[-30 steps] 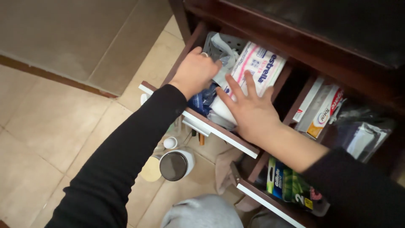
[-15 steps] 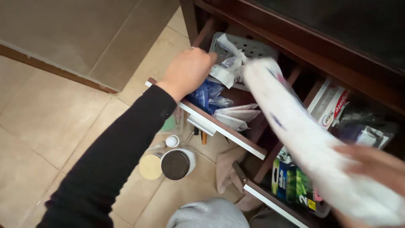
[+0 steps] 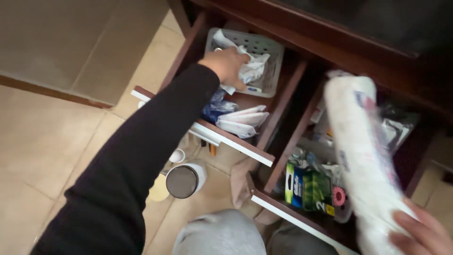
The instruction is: Organizing toiletries and cleaning small plastic containers from a bathroom vanity drawer.
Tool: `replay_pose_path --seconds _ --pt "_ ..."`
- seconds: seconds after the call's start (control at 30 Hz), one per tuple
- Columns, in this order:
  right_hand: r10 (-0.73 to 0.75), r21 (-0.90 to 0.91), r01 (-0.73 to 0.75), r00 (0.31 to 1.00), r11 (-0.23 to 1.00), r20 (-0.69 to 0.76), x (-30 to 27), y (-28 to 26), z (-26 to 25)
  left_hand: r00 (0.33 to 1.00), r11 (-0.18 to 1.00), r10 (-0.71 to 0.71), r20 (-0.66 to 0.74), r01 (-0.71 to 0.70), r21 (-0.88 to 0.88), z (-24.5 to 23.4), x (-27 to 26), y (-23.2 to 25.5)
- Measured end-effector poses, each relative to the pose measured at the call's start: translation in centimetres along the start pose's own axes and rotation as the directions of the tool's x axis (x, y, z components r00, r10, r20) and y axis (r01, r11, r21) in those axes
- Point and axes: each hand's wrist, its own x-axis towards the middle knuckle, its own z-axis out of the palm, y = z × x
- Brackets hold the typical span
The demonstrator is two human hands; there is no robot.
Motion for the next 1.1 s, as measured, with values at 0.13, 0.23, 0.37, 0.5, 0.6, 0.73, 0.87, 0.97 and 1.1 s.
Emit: replay_pose_path --seconds 0.13,0.23,0.37,0.5,0.6,0.73,0.87,0.97,1.1 --pt "-0.119 -0.237 0.205 0.936 0.950 0.332 8.1 -9.3 0.5 0.998 0.998 0.051 -0.032 -0.052 -0.022 1.7 2.7 -1.5" --pt "0.214 -0.014 -0.213 0.975 0.977 0.061 8.3 -10.0 1.4 0.999 1.000 -0.002 0.043 0.003 -0.025 1.1 2.1 -0.6" --pt "0.063 -0.027 -0.060 0.986 0.998 0.153 7.9 -8.9 1.8 0.997 0.988 -0.071 0.011 0.072 -0.139 -0.7 2.2 -0.9" --pt "0.097 0.024 -0.100 0.989 0.995 0.115 7.9 -9.9 1.7 0.992 0.936 -0.114 0.063 0.128 -0.328 -4.5 -0.3 -1.5" --pt "0.077 0.019 -0.080 0.990 0.997 0.122 7.9 -9.6 2.0 0.996 0.847 -0.083 0.036 0.089 -0.524 -3.9 1.7 -4.4" --pt "0.075 -0.030 -0.071 0.985 0.997 0.157 8.8 -10.8 1.9 0.990 0.761 0.131 -0.046 -0.130 -0.635 -0.9 4.1 -5.6" --pt "0.057 0.091 -0.062 0.997 0.994 0.052 9.6 -11.9 1.9 0.980 0.769 0.118 -0.158 -0.191 -0.610 1.9 5.3 -5.4" --pt "0.047 0.106 -0.047 0.999 0.993 0.003 10.5 -13.0 2.0 0.930 0.949 0.125 -0.347 -0.214 -0.230 1.2 1.8 -2.6" --pt "0.030 0.137 -0.022 0.998 0.990 -0.055 11.3 -13.9 1.7 0.920 0.959 0.233 -0.316 -0.164 0.231 0.5 -2.4 0.6"
